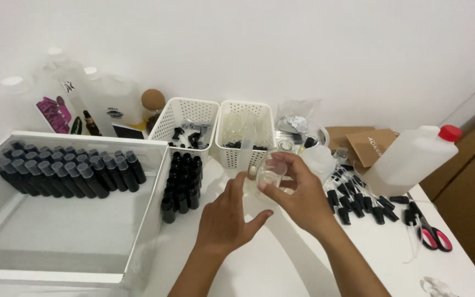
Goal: Assembling and filling small perfume spray bottles at a workspace
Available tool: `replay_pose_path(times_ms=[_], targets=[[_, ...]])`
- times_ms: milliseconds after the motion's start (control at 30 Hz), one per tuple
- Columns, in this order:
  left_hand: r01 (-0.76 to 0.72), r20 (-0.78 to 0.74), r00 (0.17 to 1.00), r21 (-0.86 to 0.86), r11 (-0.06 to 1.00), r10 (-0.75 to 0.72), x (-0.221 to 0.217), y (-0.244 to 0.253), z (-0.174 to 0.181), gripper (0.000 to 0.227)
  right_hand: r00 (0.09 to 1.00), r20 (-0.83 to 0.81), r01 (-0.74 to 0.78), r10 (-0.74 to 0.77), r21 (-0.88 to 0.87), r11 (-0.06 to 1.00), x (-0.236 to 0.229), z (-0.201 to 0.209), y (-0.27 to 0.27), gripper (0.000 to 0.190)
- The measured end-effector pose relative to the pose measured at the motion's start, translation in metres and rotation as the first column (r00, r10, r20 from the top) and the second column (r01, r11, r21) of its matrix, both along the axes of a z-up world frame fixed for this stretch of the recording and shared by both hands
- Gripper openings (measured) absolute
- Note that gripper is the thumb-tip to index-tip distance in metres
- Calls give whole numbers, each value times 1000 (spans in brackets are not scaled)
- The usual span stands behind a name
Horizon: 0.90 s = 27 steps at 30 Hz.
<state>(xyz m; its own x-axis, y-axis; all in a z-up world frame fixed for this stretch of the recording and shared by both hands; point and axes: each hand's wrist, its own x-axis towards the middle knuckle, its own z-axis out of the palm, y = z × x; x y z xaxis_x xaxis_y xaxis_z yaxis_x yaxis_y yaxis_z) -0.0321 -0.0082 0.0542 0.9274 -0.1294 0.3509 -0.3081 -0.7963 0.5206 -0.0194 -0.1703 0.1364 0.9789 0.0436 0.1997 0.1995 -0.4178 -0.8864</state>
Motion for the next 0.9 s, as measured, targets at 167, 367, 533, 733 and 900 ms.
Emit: replay_pose_path(times_ms=[167, 367, 533, 733, 900], targets=[[-320, -39, 940, 236, 917, 339, -12, 47, -18, 53, 999, -25, 23, -22, 22, 1000, 5, 30, -14, 62], [-481, -93, 774, 557, 677, 627, -21, 81, -52, 81, 997, -72, -5, 9, 57, 998, 6, 43, -16, 64], [-608, 159, 740, 575, 548, 654, -26, 79, -54, 68, 995, -87, -48, 51, 37, 998, 11, 30, -13, 63], [-658, 180, 722, 476, 583, 668, -42, 68, -25, 21, 976, -134, -167, 170, 34, 985, 8, 27, -12, 62], [-556, -474, 726, 23, 831, 499, -68, 58, 50, 25, 977, -174, -142, 125, -89, 986, 10, 26, -20, 65]])
